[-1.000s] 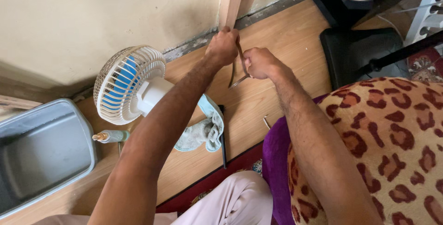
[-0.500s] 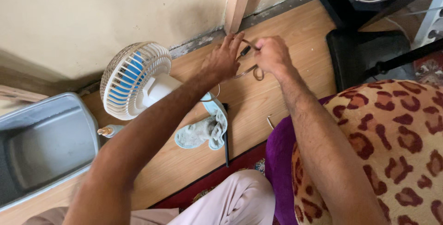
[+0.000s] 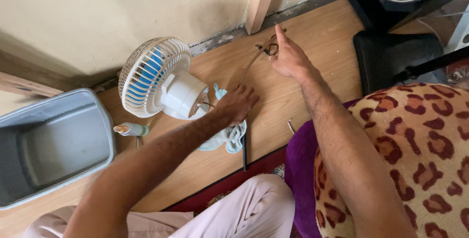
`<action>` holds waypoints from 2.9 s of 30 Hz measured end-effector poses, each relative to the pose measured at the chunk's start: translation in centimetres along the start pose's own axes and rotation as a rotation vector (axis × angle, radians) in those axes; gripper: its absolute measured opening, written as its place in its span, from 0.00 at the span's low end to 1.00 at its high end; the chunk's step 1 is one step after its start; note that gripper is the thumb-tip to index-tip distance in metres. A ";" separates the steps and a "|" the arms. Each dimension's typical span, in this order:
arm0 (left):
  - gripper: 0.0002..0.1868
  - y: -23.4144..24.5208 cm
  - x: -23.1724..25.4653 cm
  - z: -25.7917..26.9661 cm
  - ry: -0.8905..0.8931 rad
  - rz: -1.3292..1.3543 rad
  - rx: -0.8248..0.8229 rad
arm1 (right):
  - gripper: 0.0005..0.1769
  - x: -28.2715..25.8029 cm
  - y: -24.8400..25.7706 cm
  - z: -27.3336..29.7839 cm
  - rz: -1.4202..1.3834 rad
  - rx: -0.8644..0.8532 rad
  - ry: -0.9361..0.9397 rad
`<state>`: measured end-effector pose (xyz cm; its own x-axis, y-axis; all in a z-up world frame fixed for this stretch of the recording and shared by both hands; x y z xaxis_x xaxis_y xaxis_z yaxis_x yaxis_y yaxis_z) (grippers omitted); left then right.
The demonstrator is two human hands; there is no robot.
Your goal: The person sits on the floor and uses a screwdriver to loosen and remove a screw from the base of a small white table fan. They handle the fan's power cord and reposition the fan while working.
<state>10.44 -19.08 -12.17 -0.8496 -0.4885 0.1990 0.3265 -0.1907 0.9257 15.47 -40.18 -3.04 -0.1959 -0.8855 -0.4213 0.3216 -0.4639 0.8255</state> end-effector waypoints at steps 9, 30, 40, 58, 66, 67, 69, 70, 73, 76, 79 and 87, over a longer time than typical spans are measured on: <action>0.16 -10.7 1.9 -0.1 0.007 -0.347 -0.008 | 0.55 0.2 -1.3 0.1 0.137 -0.115 0.052; 0.39 -7.8 1.3 -6.5 0.042 0.027 0.031 | 0.57 -2.7 0.2 1.6 0.127 -0.069 -0.159; 0.25 -1.9 -3.1 -4.0 -0.102 -0.320 -0.080 | 0.57 -2.0 -0.1 1.4 0.141 -0.059 -0.034; 0.16 -3.0 -8.7 -6.8 0.348 -0.677 -0.078 | 0.20 -2.3 -0.4 1.8 0.455 -0.202 -0.239; 0.36 -1.2 -7.5 -4.2 0.375 -0.824 -0.499 | 0.16 -2.7 -0.6 1.7 0.451 -0.169 -0.114; 0.43 0.0 -7.2 -3.5 0.414 -0.890 -0.529 | 0.17 -2.8 -0.6 1.7 0.469 -0.185 -0.107; 0.57 2.0 -6.4 -2.3 0.489 -1.019 -0.586 | 0.19 -2.9 -0.9 1.9 0.506 -0.219 -0.096; 0.52 2.5 -6.1 -1.9 0.460 -0.982 -0.568 | 0.18 -2.9 -0.9 2.0 0.487 -0.239 -0.096; 0.36 3.0 -5.5 -1.6 0.393 -0.866 -0.505 | 0.20 -3.0 -1.1 2.2 0.429 -0.266 -0.088; 0.29 2.5 -5.3 -2.0 0.374 -0.798 -0.415 | 0.23 -2.9 -1.5 2.0 0.394 -0.235 -0.059; 0.27 1.9 -5.3 -2.0 0.351 -0.803 -0.343 | 0.23 -2.6 -1.8 1.7 0.407 -0.229 -0.026; 0.33 5.0 -6.0 0.3 0.256 -0.577 -0.369 | 0.19 -3.6 -2.4 1.5 0.435 -0.203 0.026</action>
<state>17.07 -16.89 -8.62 -0.8198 -0.3990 -0.4107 0.0135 -0.7305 0.6828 13.99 -35.85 -2.97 0.0195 -0.9978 -0.0641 0.5437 -0.0432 0.8382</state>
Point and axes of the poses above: each hand's wrist, its own z-axis away from the middle knuckle, its own y-axis out of the back of the hand, x = y × z, the point moved 1 cm from there along -z, towards the middle knuckle, and after that the axes turned 10 degrees about -x, right-handed, at the moved point
